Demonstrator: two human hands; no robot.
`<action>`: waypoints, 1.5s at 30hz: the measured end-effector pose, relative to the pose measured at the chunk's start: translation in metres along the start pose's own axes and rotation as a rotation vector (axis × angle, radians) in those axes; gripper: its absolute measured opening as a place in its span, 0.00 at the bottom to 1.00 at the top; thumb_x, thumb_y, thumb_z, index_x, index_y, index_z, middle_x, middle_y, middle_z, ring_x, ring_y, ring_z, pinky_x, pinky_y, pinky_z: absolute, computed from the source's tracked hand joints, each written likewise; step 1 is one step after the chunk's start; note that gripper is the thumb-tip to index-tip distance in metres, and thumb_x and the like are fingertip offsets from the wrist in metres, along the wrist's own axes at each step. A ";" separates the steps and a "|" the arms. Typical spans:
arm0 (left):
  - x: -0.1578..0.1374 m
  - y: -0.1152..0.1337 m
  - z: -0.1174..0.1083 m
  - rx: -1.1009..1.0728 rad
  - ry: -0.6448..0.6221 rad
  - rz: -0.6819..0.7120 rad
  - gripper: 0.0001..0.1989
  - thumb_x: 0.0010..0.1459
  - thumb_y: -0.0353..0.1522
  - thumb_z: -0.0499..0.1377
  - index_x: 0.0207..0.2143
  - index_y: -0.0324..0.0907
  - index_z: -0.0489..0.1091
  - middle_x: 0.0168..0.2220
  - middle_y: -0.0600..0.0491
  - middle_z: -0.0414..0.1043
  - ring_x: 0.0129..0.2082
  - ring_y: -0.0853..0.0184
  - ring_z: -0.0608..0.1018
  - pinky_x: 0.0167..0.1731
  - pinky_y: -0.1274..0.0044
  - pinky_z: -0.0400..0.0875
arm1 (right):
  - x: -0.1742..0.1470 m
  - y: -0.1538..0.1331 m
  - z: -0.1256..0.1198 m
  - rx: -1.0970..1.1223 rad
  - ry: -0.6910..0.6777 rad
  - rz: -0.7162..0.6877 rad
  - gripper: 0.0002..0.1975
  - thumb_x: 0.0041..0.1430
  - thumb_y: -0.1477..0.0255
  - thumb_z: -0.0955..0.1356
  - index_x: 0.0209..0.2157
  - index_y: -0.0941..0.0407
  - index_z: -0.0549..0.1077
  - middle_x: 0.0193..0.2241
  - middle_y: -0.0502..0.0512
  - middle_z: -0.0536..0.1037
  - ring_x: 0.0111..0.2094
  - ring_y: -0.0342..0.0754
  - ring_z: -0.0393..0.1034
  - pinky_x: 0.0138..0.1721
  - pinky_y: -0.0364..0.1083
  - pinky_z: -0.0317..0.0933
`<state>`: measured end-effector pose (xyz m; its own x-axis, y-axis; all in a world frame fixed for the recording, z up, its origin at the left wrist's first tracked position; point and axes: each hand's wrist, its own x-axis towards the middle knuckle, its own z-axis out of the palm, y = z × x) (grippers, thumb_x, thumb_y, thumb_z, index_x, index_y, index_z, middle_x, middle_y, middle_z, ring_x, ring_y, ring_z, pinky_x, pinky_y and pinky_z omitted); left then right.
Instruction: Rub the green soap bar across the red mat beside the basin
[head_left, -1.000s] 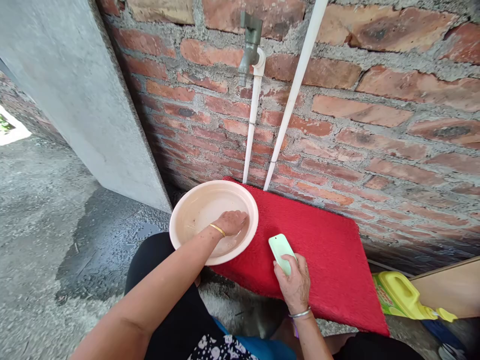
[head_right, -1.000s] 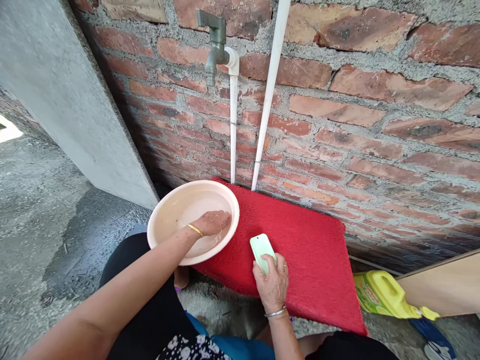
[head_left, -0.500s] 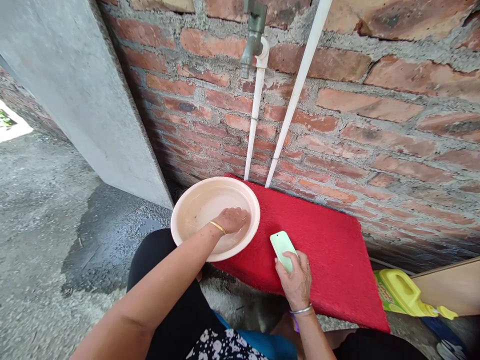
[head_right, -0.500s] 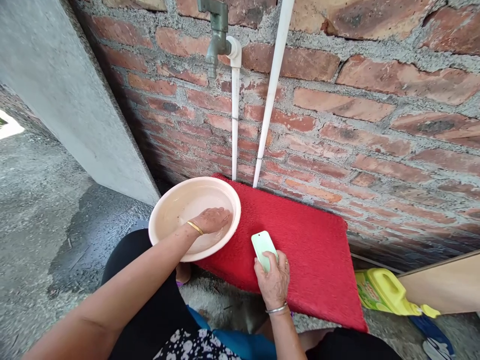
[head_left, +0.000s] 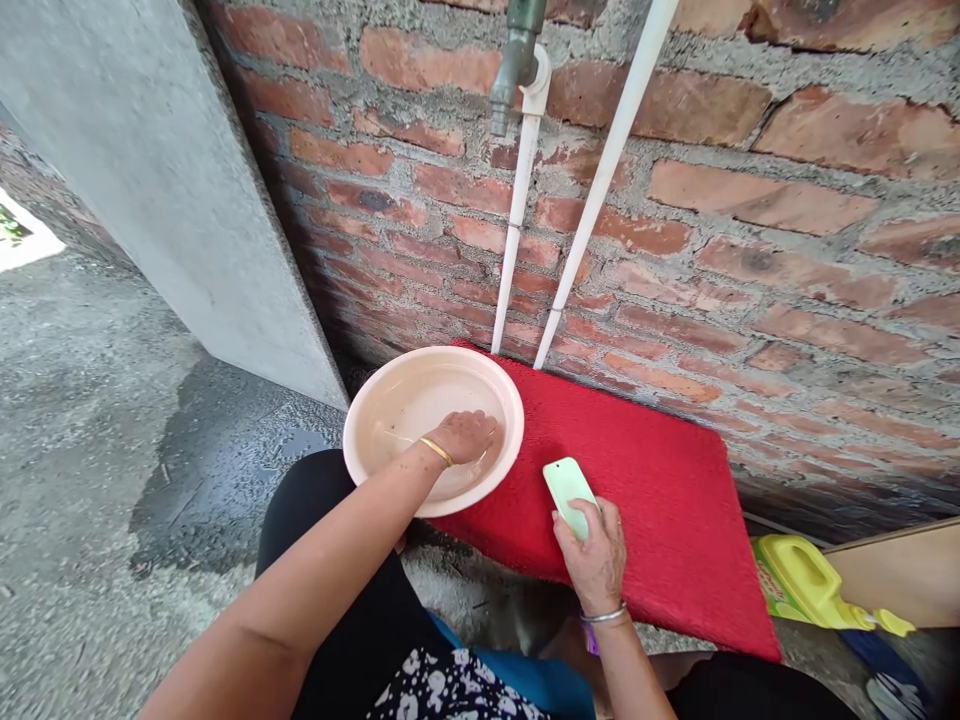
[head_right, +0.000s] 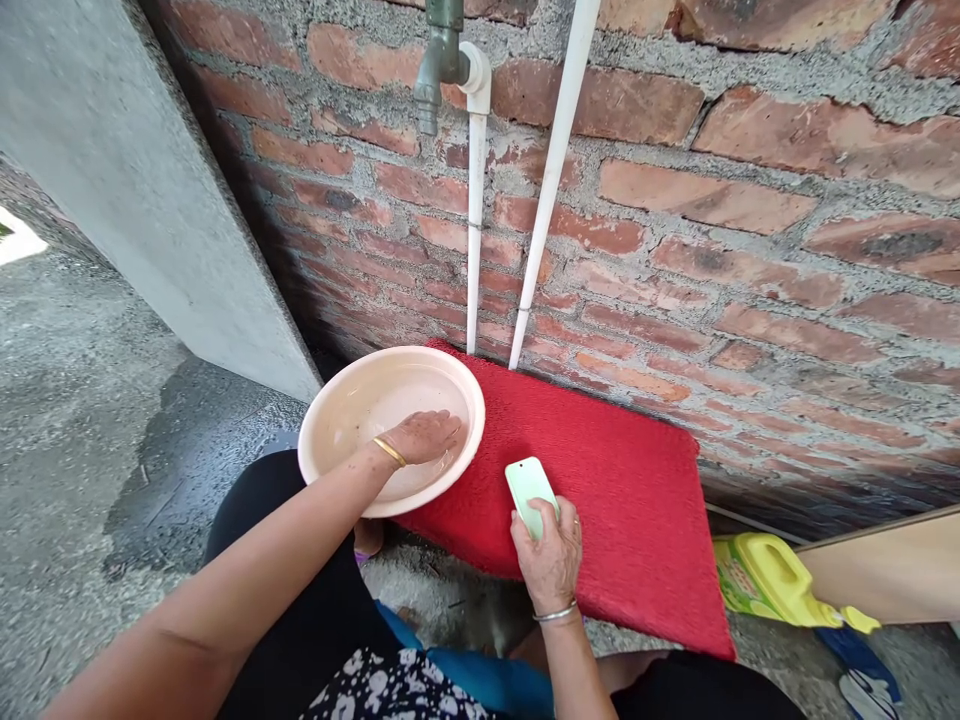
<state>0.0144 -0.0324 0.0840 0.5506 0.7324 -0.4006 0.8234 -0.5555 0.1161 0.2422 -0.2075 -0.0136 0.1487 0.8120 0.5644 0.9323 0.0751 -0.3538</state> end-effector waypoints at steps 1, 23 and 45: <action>0.000 0.000 0.000 -0.004 0.002 0.002 0.16 0.68 0.35 0.48 0.53 0.41 0.67 0.55 0.40 0.71 0.54 0.52 0.75 0.52 0.61 0.69 | 0.000 0.000 0.000 -0.002 0.000 0.000 0.12 0.63 0.59 0.67 0.39 0.53 0.74 0.40 0.57 0.70 0.41 0.52 0.67 0.43 0.51 0.63; -0.001 -0.001 0.002 -0.020 0.018 -0.005 0.16 0.67 0.36 0.49 0.52 0.43 0.68 0.53 0.41 0.72 0.53 0.54 0.76 0.51 0.62 0.70 | 0.000 -0.001 0.000 0.002 -0.003 0.023 0.13 0.62 0.58 0.67 0.39 0.52 0.74 0.40 0.57 0.70 0.42 0.52 0.67 0.43 0.51 0.63; -0.009 0.000 -0.007 0.000 0.009 -0.012 0.16 0.67 0.34 0.49 0.53 0.41 0.68 0.55 0.40 0.71 0.53 0.52 0.76 0.50 0.62 0.71 | 0.000 -0.002 -0.002 -0.008 -0.007 0.013 0.13 0.63 0.58 0.66 0.39 0.53 0.74 0.40 0.57 0.70 0.41 0.52 0.67 0.43 0.51 0.63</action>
<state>0.0106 -0.0360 0.0941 0.5423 0.7424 -0.3934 0.8298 -0.5468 0.1119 0.2411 -0.2081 -0.0116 0.1587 0.8171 0.5542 0.9329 0.0598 -0.3552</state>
